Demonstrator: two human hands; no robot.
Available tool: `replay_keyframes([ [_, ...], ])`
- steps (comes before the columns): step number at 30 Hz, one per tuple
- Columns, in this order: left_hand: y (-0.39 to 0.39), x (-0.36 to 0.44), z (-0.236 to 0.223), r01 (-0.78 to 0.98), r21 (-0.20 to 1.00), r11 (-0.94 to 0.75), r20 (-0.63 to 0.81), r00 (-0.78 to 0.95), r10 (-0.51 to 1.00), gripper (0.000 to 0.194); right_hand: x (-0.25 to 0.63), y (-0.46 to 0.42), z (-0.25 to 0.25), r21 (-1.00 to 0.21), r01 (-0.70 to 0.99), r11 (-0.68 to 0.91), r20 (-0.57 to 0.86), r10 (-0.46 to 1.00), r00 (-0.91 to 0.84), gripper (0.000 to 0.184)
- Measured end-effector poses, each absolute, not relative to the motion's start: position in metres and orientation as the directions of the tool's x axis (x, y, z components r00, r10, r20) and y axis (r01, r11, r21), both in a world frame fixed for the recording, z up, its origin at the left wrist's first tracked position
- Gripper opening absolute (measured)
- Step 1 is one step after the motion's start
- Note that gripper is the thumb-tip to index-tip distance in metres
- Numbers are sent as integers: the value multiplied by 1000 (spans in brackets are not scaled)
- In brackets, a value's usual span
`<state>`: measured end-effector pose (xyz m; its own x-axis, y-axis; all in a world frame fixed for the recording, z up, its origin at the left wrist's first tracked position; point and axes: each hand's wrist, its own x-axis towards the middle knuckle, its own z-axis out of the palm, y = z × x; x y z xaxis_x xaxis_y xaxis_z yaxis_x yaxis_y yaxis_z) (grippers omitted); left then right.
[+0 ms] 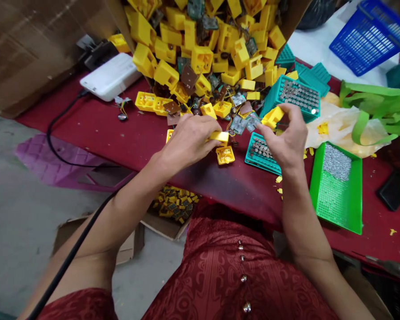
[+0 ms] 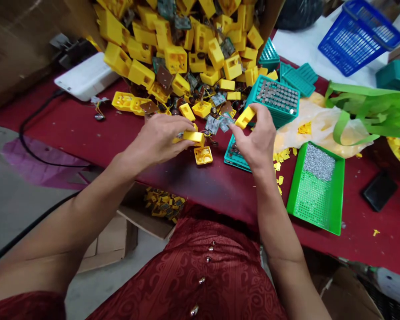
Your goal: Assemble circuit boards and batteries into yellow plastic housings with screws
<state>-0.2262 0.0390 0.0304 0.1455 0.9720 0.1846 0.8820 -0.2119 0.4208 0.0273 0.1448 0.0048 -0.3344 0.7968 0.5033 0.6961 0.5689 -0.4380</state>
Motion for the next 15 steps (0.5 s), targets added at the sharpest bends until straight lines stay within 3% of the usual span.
replay_keyframes([
  [4,41,-231,35,862,460,-213,194,136,972,24,40,107,11,-602,560,569,569,798,-200,63],
  [8,43,-234,44,864,459,-206,136,160,978,26,43,65,6,-804,313,506,541,840,33,55],
  [12,42,-235,54,767,469,-437,216,381,899,21,51,37,-4,-917,121,379,397,891,220,56],
  [15,44,-238,60,654,509,-559,321,458,829,23,62,21,-12,-960,124,253,275,937,214,57],
])
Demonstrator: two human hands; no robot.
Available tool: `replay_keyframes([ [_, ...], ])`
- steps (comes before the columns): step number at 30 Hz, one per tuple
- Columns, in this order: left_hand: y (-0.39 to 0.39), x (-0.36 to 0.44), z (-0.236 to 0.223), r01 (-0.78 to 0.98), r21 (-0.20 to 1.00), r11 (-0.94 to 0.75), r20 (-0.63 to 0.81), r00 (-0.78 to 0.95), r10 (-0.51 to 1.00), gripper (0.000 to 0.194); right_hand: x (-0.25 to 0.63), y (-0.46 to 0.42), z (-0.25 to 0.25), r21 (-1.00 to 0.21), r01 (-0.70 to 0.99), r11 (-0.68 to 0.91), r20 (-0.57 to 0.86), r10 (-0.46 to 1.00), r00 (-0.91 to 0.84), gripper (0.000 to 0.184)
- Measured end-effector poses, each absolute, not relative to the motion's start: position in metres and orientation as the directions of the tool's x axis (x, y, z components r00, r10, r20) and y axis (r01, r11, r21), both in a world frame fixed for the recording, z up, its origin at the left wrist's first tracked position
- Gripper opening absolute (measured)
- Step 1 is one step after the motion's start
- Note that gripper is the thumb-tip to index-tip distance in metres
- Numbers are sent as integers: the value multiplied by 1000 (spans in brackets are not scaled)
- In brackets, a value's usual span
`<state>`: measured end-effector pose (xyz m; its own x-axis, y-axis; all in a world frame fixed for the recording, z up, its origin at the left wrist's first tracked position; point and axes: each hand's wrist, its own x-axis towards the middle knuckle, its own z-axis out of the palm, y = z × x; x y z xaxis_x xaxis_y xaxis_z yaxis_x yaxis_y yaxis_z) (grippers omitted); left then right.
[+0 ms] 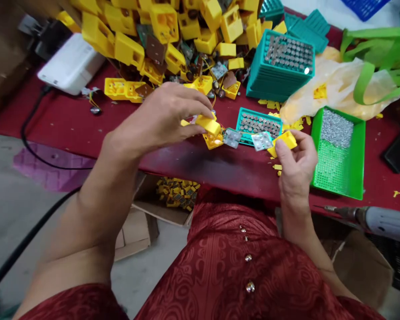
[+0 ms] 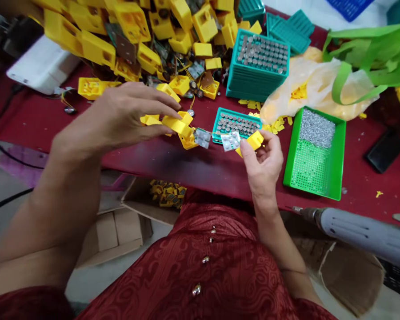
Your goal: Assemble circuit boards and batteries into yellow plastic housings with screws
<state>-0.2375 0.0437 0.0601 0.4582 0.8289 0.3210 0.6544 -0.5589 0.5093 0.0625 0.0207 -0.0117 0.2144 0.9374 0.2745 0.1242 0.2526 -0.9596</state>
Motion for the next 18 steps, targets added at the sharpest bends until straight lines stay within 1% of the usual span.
replay_keyframes([
  [2,45,-241,64,624,564,-541,325,434,840,29,70,10,-14,-962,205,183,222,956,191,55],
  [4,46,-244,67,622,610,-492,276,415,867,35,77,2,-14,-952,262,160,213,959,187,53],
  [5,47,-245,68,628,617,-474,252,413,875,37,80,-1,-12,-950,264,167,221,957,190,53],
  [8,51,-243,66,646,617,-449,202,421,884,33,88,-3,-8,-938,270,217,270,946,180,55],
  [10,54,-239,61,655,603,-456,197,431,881,29,92,0,-8,-899,385,210,262,961,89,57],
  [12,55,-233,54,672,562,-482,219,441,870,32,95,3,-9,-823,534,194,215,976,-24,62],
  [14,51,-225,47,694,478,-538,263,472,842,42,95,3,-9,-749,631,203,173,979,-110,66],
  [16,43,-216,40,694,402,-598,277,530,801,55,94,3,-6,-716,660,228,155,974,-168,63],
  [18,32,-204,32,687,359,-631,264,574,775,71,92,3,-1,-714,653,254,150,966,-211,56],
])
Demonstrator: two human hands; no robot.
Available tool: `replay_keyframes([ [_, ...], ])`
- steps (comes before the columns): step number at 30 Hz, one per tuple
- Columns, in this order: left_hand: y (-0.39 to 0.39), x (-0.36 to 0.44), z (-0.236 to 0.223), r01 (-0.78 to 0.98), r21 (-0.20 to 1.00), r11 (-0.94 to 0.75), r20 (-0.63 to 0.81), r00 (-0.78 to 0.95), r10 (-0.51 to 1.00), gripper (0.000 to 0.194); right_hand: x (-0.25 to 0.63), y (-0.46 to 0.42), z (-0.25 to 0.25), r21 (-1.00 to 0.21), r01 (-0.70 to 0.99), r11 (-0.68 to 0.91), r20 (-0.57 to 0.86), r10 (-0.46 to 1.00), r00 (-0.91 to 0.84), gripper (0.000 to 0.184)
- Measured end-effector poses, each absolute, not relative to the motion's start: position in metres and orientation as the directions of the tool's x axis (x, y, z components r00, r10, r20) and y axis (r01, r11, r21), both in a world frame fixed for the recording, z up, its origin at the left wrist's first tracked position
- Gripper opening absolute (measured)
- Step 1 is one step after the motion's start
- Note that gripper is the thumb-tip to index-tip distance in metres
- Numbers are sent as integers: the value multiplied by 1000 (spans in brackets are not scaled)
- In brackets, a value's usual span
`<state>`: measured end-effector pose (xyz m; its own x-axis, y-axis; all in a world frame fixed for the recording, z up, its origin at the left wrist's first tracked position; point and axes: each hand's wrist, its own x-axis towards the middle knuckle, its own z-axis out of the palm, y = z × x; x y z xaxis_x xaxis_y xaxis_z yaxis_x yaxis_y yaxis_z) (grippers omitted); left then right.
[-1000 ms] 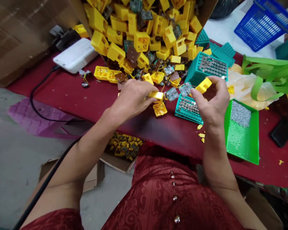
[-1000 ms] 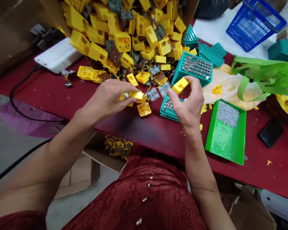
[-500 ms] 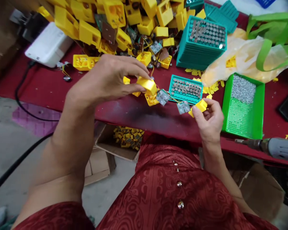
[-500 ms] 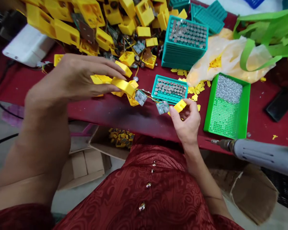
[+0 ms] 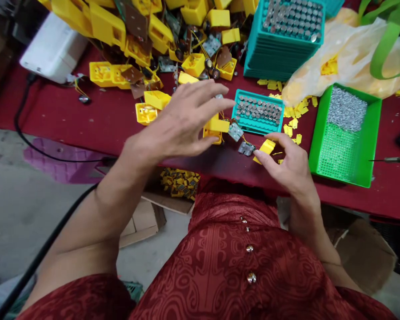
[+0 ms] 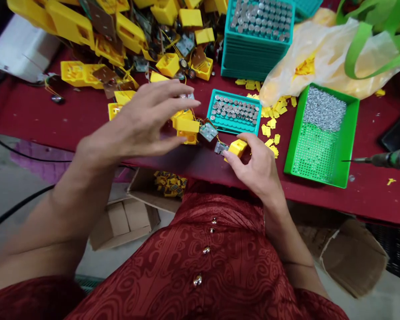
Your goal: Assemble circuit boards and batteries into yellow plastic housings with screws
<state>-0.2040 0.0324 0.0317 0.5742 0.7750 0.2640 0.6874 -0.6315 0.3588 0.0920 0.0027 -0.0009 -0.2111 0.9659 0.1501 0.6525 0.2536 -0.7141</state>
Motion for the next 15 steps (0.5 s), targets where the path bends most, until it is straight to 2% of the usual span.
replay_keyframes([
  [2,25,-191,22,696,336,-635,257,581,772,82,90,3,7,-734,623,271,145,959,-245,52],
  [3,24,-185,17,701,336,-628,262,571,778,80,89,4,11,-754,598,274,137,955,-265,52],
  [5,26,-174,8,718,360,-596,266,533,803,61,86,6,20,-816,518,256,103,947,-305,53],
  [8,37,-168,0,744,378,-552,310,460,832,18,82,10,31,-908,368,201,92,952,-293,58],
  [12,46,-177,3,760,418,-498,399,340,852,25,80,18,39,-946,222,235,205,967,-151,51],
  [15,42,-182,10,724,525,-448,406,249,879,22,79,25,42,-930,236,283,246,953,-175,48],
])
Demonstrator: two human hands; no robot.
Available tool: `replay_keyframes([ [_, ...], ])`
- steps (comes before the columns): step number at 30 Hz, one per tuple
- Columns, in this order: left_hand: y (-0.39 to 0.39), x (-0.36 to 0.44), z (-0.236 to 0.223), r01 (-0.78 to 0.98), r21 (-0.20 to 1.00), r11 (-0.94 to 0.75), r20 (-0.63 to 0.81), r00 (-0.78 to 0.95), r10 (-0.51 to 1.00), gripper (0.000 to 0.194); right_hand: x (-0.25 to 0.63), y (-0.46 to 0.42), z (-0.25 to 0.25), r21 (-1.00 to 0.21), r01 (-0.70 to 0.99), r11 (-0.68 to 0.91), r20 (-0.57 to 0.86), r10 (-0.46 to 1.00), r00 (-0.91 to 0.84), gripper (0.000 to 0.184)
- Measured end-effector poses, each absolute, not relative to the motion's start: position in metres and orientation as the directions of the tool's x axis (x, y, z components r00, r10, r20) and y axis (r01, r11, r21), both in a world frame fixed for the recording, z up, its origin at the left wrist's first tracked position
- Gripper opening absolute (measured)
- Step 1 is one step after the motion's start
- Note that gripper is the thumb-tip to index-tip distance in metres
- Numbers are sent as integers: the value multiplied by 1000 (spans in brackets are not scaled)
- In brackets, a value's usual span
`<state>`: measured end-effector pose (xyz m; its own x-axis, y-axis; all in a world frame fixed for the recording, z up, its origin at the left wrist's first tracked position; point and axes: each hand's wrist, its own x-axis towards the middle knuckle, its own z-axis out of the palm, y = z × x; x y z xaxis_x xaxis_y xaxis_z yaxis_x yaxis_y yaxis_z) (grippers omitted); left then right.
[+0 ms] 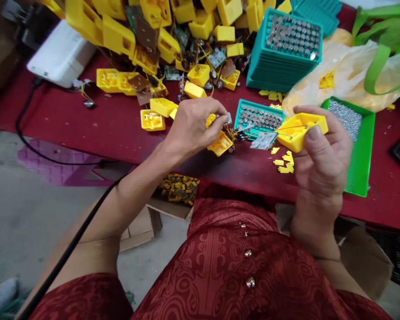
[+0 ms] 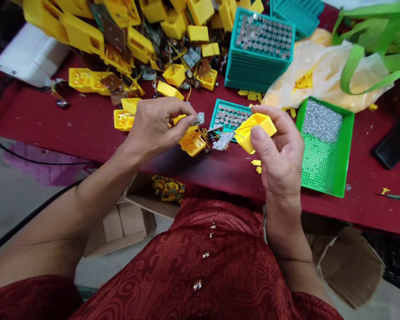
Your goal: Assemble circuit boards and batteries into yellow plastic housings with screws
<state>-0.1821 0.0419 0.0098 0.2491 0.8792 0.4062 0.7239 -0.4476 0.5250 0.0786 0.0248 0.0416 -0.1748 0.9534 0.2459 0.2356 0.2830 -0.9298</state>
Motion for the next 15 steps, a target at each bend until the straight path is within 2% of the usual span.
replay_keyframes([
  [2,39,-180,14,665,568,-484,383,307,871,23,76,27,44,-927,247,283,246,954,-173,51],
  [5,41,-169,17,543,660,-519,298,444,845,47,73,29,47,-944,227,241,219,969,-118,58],
  [6,44,-166,17,505,701,-503,263,473,841,50,72,29,47,-946,224,234,216,971,-101,60],
  [10,58,-158,14,407,804,-433,191,513,837,37,78,26,37,-933,239,270,274,962,-17,56],
  [12,61,-160,13,407,804,-433,192,512,837,30,83,24,28,-931,227,287,300,954,25,48],
  [15,63,-167,11,484,751,-448,193,488,851,24,87,20,14,-957,76,280,288,949,125,38],
])
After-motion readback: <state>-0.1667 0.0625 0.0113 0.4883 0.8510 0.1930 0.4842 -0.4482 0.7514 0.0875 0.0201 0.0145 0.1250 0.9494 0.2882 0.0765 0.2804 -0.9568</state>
